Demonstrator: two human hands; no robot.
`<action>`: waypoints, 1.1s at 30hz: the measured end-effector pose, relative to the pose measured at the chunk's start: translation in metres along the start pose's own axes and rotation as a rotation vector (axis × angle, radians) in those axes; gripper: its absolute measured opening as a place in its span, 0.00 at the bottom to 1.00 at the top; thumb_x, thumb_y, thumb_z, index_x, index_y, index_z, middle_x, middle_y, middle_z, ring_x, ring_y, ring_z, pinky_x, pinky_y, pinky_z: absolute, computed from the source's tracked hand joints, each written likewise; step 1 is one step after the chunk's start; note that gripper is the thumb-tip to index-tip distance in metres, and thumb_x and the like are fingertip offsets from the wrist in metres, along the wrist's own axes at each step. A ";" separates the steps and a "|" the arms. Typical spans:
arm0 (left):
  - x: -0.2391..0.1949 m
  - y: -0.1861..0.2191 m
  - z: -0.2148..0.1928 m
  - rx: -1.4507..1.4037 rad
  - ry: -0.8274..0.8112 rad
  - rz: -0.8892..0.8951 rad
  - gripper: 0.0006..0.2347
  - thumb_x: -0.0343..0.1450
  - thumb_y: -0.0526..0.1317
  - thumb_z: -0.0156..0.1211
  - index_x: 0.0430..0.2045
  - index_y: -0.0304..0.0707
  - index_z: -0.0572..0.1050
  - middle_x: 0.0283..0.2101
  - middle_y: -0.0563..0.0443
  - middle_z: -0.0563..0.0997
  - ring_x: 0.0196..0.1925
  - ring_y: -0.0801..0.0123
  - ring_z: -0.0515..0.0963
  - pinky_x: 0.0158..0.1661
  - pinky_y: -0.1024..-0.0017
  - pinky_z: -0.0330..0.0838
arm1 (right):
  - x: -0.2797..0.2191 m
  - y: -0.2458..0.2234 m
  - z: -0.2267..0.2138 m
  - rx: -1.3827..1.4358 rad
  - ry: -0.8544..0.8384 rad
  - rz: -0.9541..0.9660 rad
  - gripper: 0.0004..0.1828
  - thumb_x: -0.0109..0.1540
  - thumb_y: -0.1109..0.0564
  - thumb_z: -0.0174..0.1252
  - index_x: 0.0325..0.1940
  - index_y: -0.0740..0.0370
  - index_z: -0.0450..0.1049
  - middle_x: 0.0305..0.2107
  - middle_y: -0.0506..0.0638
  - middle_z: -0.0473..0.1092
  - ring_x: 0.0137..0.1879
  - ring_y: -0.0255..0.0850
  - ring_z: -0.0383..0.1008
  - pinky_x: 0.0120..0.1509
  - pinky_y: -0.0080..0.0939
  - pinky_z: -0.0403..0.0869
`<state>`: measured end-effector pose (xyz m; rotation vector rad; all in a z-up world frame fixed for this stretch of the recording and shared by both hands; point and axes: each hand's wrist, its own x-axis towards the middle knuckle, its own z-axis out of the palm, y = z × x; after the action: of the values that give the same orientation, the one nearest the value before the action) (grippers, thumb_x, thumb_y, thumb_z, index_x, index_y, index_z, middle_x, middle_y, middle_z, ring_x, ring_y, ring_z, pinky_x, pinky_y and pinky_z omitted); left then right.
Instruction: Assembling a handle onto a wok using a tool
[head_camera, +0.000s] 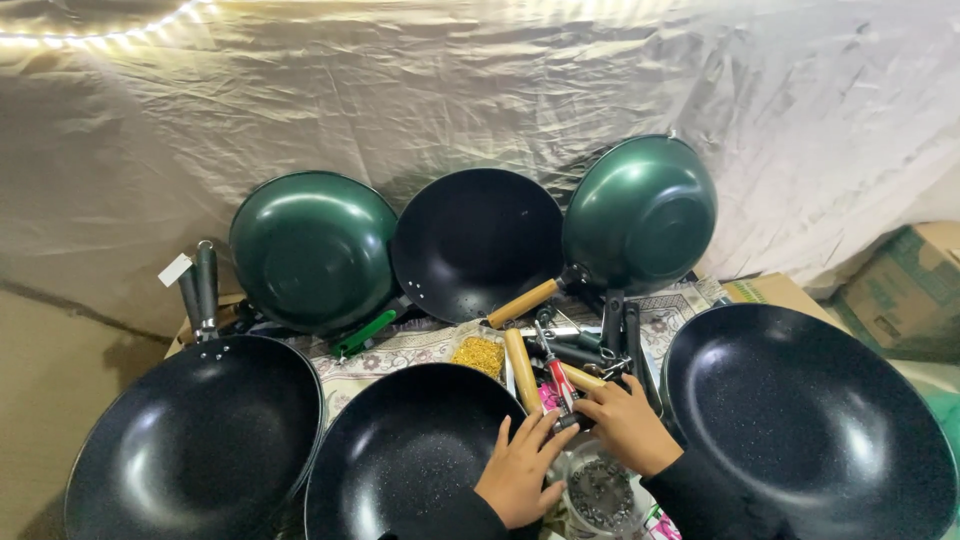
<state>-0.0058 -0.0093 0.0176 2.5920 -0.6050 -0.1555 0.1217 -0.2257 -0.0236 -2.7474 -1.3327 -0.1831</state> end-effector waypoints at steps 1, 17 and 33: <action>0.000 0.001 -0.001 0.000 -0.001 0.000 0.30 0.73 0.46 0.56 0.73 0.48 0.54 0.75 0.41 0.52 0.77 0.47 0.46 0.65 0.30 0.39 | 0.000 0.000 -0.002 0.001 0.000 0.001 0.22 0.56 0.49 0.69 0.53 0.45 0.74 0.47 0.47 0.72 0.53 0.49 0.71 0.66 0.67 0.58; 0.002 -0.012 0.017 0.115 0.114 0.086 0.29 0.73 0.45 0.56 0.71 0.39 0.59 0.72 0.36 0.60 0.75 0.47 0.53 0.63 0.34 0.46 | 0.000 0.010 -0.019 0.167 -0.152 0.162 0.32 0.57 0.55 0.66 0.65 0.39 0.69 0.52 0.46 0.70 0.60 0.47 0.69 0.70 0.61 0.57; 0.002 -0.011 0.011 -0.006 0.133 0.096 0.28 0.72 0.42 0.60 0.69 0.40 0.62 0.71 0.37 0.61 0.74 0.43 0.55 0.63 0.32 0.47 | 0.005 0.009 -0.068 0.284 -0.398 0.325 0.32 0.53 0.54 0.66 0.63 0.40 0.74 0.49 0.42 0.72 0.59 0.45 0.71 0.64 0.51 0.64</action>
<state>-0.0024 -0.0059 0.0023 2.5366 -0.6771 0.0466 0.1275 -0.2358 0.0438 -2.7802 -0.8601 0.5543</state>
